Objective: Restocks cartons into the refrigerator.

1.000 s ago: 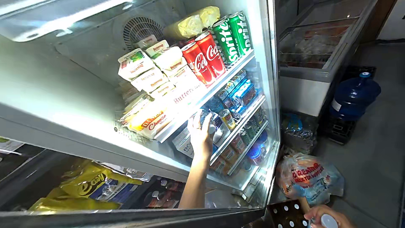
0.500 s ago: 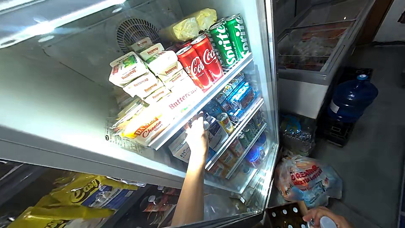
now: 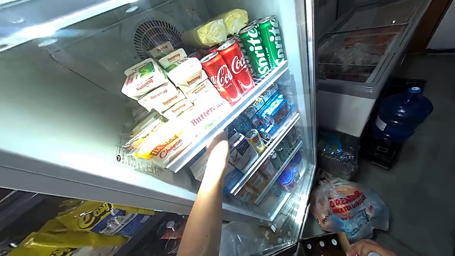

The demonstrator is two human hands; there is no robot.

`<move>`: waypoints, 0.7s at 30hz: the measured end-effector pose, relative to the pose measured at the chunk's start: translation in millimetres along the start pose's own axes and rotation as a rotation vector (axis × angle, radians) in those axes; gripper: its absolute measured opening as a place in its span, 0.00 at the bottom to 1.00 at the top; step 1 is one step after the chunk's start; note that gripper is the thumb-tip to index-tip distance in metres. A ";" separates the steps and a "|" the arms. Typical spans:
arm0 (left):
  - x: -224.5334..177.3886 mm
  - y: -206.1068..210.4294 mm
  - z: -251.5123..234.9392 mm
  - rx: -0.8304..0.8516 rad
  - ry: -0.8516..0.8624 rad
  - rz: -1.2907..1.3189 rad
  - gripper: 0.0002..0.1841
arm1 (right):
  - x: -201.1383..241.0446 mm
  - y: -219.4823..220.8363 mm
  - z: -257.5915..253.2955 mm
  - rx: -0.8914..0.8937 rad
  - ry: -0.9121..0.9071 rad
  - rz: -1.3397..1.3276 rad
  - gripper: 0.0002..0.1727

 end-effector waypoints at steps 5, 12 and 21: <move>-8.7 -2.1 1.3 0.074 -0.071 -0.137 0.21 | 1.8 0.0 -1.7 0.007 -0.007 -0.005 0.07; -5.6 -3.1 0.9 0.037 -0.069 -0.171 0.21 | -6.3 1.1 -0.2 0.010 -0.014 0.013 0.08; 0.6 -3.0 9.1 0.115 -0.053 -0.237 0.19 | -5.3 10.2 -4.0 0.044 -0.025 0.003 0.08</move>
Point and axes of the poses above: each hand's wrist, its own z-axis away from the middle knuckle, its own y-axis out of the palm, x = y × z, the point moved 5 cm from there along -z, towards the middle knuckle, and after that the axes turned 12 degrees about x, right-handed, at the moved point
